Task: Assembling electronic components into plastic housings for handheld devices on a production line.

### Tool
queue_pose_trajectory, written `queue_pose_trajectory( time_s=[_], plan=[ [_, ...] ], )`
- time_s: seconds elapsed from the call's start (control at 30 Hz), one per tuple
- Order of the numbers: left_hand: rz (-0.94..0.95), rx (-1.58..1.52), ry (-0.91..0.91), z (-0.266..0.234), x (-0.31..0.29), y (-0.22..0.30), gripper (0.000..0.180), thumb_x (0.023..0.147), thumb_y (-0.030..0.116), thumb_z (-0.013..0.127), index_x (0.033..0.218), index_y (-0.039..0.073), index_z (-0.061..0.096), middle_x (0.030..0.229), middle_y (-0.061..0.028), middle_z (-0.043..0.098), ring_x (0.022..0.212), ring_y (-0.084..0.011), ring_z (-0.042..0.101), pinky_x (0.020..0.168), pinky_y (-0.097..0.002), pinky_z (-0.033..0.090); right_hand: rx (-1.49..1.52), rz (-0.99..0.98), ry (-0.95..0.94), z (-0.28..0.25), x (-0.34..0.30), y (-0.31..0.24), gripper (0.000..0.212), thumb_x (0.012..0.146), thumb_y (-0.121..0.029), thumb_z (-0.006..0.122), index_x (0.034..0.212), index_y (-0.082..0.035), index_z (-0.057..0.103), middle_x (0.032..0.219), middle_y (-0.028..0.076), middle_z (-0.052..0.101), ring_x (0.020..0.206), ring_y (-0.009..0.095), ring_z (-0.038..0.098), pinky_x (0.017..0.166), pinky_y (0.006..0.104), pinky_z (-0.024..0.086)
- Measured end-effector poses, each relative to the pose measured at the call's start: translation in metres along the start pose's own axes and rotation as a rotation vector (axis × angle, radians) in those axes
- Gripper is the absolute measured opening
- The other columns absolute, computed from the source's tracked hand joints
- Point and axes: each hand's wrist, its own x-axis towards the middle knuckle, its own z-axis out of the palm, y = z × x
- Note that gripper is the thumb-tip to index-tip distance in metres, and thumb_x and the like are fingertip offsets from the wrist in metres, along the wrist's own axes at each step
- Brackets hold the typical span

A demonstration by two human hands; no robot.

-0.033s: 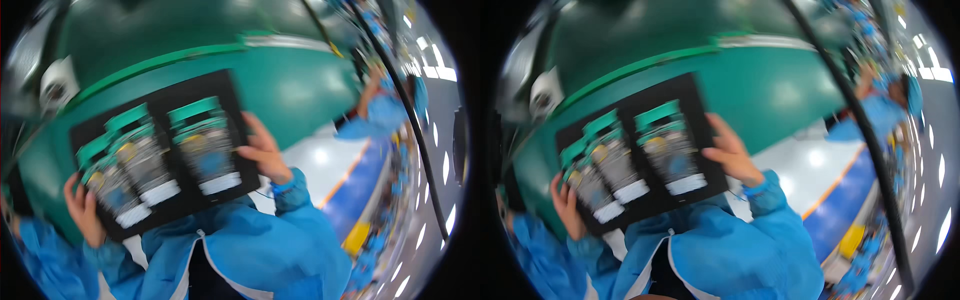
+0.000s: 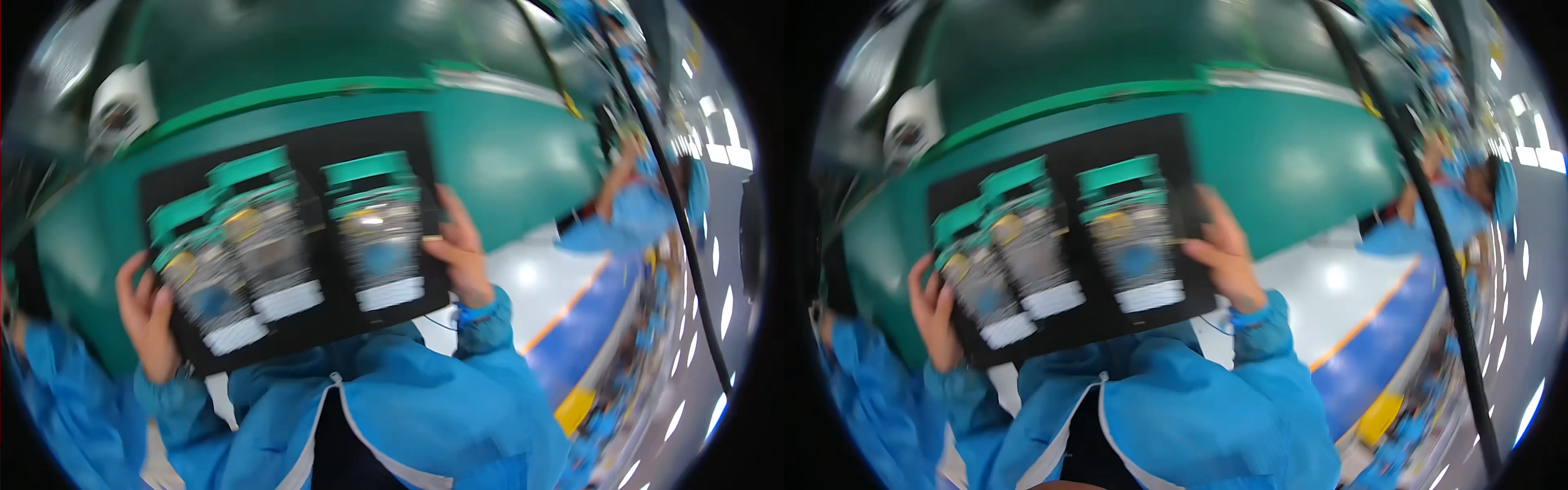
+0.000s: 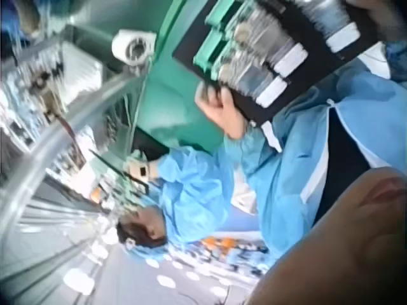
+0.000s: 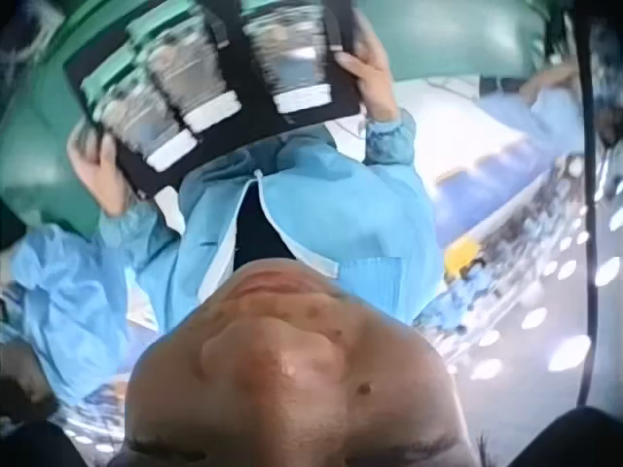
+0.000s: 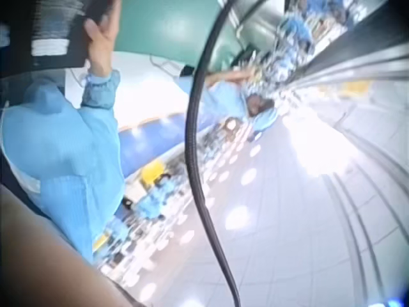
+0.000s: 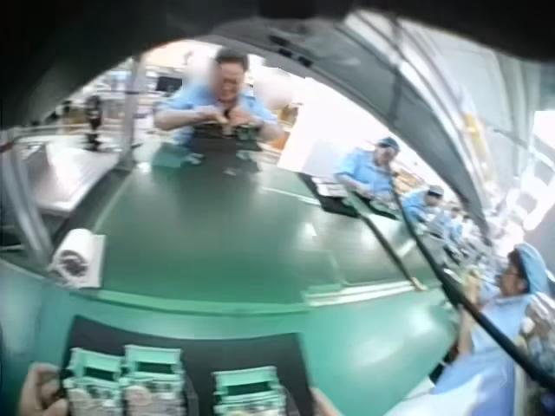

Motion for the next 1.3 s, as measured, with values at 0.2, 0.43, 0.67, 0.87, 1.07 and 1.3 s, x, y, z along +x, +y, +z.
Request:
queue_pose_trajectory(
  time_s=[0.2,0.43,0.67,0.87,1.07,1.3],
  plan=[
    [-0.006,-0.423,-0.328,0.08,0.045,-0.013,0.064,0.092,0.016,0.066,0.147,0.005,0.035,0.131,-0.0151,0.056,0.119,-0.0206,0.055,0.103,-0.031,0.042,0.166,-0.277,0.13,-0.09,0.021,0.01,0.085,0.082,-0.003,0.06,0.158,-0.006,0.022,0.149,0.02,0.043,0.13,0.035,0.051,0.111,0.0455,0.041],
    [-0.048,-0.65,-0.403,0.111,0.088,-0.036,0.054,0.104,0.021,0.048,0.149,-0.002,0.027,0.137,-0.0272,0.051,0.124,-0.033,0.055,0.107,-0.0416,0.044,0.097,-0.328,0.518,-0.047,0.072,0.012,0.057,0.101,-0.006,0.048,0.155,-0.008,0.028,0.145,0.015,0.047,0.125,0.032,0.054,0.106,0.0439,0.046],
    [-0.04,-0.392,-0.492,0.114,0.094,-0.041,0.036,0.104,0.021,0.049,0.131,-0.003,0.047,0.114,-0.0213,0.063,0.105,-0.0262,0.063,0.094,-0.0381,0.051,0.12,-0.202,0.126,0.023,0.129,-0.021,0.092,0.101,-0.015,0.057,0.156,-0.013,-0.016,0.109,0.01,0.054,0.088,0.029,0.069,0.071,0.044,0.061],
    [-0.022,-0.264,-0.507,0.111,0.093,-0.042,0.028,0.101,0.017,0.053,0.121,-0.002,0.054,0.104,-0.0146,0.065,0.09,-0.0191,0.063,0.081,-0.0319,0.052,-0.269,-0.02,-0.204,0.048,0.175,-0.017,0.09,0.1,-0.01,0.053,0.155,-0.006,-0.018,0.106,0.022,0.067,0.066,0.022,0.068,0.057,0.0322,0.059],
    [0.017,-0.15,-0.53,0.11,0.085,-0.043,0.028,0.098,0.015,0.058,0.12,-0.003,0.055,0.103,-0.0129,0.065,0.09,-0.0179,0.062,0.083,-0.0311,0.052,-0.374,-0.028,-0.255,0.046,0.159,-0.023,0.018,0.098,-0.01,0.057,0.106,0.004,0.067,0.081,0.008,0.066,0.055,0.013,0.062,0.05,0.0257,0.051],
    [0.068,-0.081,-0.551,0.114,0.085,-0.045,0.028,0.096,0.011,0.062,0.12,-0.002,0.056,0.104,-0.0103,0.064,0.093,-0.0134,0.062,0.083,-0.0273,0.051,-0.321,-1.342,0.246,0.071,0.05,-0.113,0.084,0.089,-0.034,0.07,0.152,0.0,0.026,0.116,0.024,0.058,0.083,0.028,0.06,0.056,0.0262,0.049]
  ],
)
